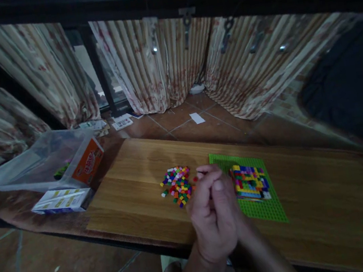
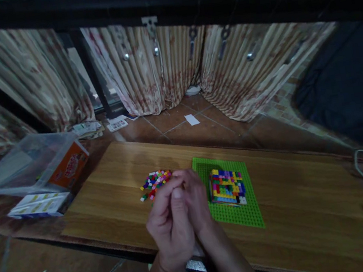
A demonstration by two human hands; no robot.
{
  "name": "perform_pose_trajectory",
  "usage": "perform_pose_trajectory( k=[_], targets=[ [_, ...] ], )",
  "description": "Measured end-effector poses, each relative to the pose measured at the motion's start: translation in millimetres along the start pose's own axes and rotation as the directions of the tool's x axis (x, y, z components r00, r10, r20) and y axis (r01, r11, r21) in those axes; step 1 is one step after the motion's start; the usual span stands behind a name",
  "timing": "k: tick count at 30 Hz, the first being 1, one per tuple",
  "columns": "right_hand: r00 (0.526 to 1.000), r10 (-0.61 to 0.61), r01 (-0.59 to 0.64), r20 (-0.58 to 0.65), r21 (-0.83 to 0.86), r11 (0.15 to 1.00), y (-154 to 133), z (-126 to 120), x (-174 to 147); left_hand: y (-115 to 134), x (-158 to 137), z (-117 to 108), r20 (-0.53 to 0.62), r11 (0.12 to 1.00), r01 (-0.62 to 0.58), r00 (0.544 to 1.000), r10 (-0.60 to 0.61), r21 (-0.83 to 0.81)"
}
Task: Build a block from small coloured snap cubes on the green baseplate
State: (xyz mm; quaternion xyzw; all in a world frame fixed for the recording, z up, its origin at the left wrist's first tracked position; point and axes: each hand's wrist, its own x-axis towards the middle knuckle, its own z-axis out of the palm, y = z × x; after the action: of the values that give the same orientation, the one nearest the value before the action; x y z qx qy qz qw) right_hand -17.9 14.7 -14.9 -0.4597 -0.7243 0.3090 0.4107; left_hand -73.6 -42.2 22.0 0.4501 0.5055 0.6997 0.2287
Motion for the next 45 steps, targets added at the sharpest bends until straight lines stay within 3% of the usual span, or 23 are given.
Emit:
perform_pose_trajectory(
  k=[3,6,8,10,12,14,21,26,33,36,39,42,45],
  targets=[
    [0.991,-0.009,0.009,-0.134,-0.001,1.0,-9,-26,-4,-5,5,2,-0.079,0.998,0.028,0.996,-0.032,-0.052],
    [0.965,0.044,-0.046,-0.258,-0.003,0.999,-2,-56,-10,-9,9,10,-0.061,0.989,0.138,0.988,-0.141,-0.054],
    [0.94,0.098,-0.105,-0.327,-0.003,0.994,8,-77,-15,-12,10,18,0.049,0.962,0.272,0.961,-0.271,-0.029],
    [0.921,0.153,-0.165,-0.359,-0.004,0.986,21,-95,-20,-15,8,25,0.198,0.917,0.399,0.896,-0.396,0.029],
    [0.915,0.188,-0.204,-0.358,-0.006,0.979,35,-108,-25,-17,5,31,0.323,0.887,0.45,0.828,-0.459,0.106],
    [0.925,0.173,-0.19,-0.339,-0.017,0.982,46,-114,-27,-18,2,35,0.39,0.879,0.435,0.788,-0.477,0.196],
    [0.972,0.111,-0.133,-0.205,-0.1,0.986,58,-106,-27,-19,-2,43,0.466,0.858,0.35,0.729,-0.501,0.376],
    [0.961,0.13,-0.177,-0.245,-0.182,0.967,56,-102,-26,-21,-4,47,0.511,0.858,0.292,0.705,-0.492,0.422],
    [0.927,0.181,-0.226,-0.328,-0.102,0.969,53,-95,-25,-23,-8,52,0.575,0.864,0.278,0.656,-0.489,0.419],
    [0.895,0.223,-0.243,-0.387,-0.001,0.97,54,-96,-24,-23,-8,52,0.577,0.864,0.258,0.657,-0.484,0.432],
    [0.832,0.342,-0.297,-0.437,0.17,0.94,56,-100,-22,-22,-9,52,0.565,0.843,0.24,0.65,-0.508,0.482],
    [0.763,0.499,-0.395,-0.41,0.314,0.863,57,-101,-19,-22,-10,53,0.546,0.817,0.219,0.648,-0.531,0.534],
    [0.743,0.547,-0.425,-0.385,0.36,0.83,57,-97,-18,-21,-11,55,0.538,0.796,0.189,0.645,-0.543,0.575]
  ],
)
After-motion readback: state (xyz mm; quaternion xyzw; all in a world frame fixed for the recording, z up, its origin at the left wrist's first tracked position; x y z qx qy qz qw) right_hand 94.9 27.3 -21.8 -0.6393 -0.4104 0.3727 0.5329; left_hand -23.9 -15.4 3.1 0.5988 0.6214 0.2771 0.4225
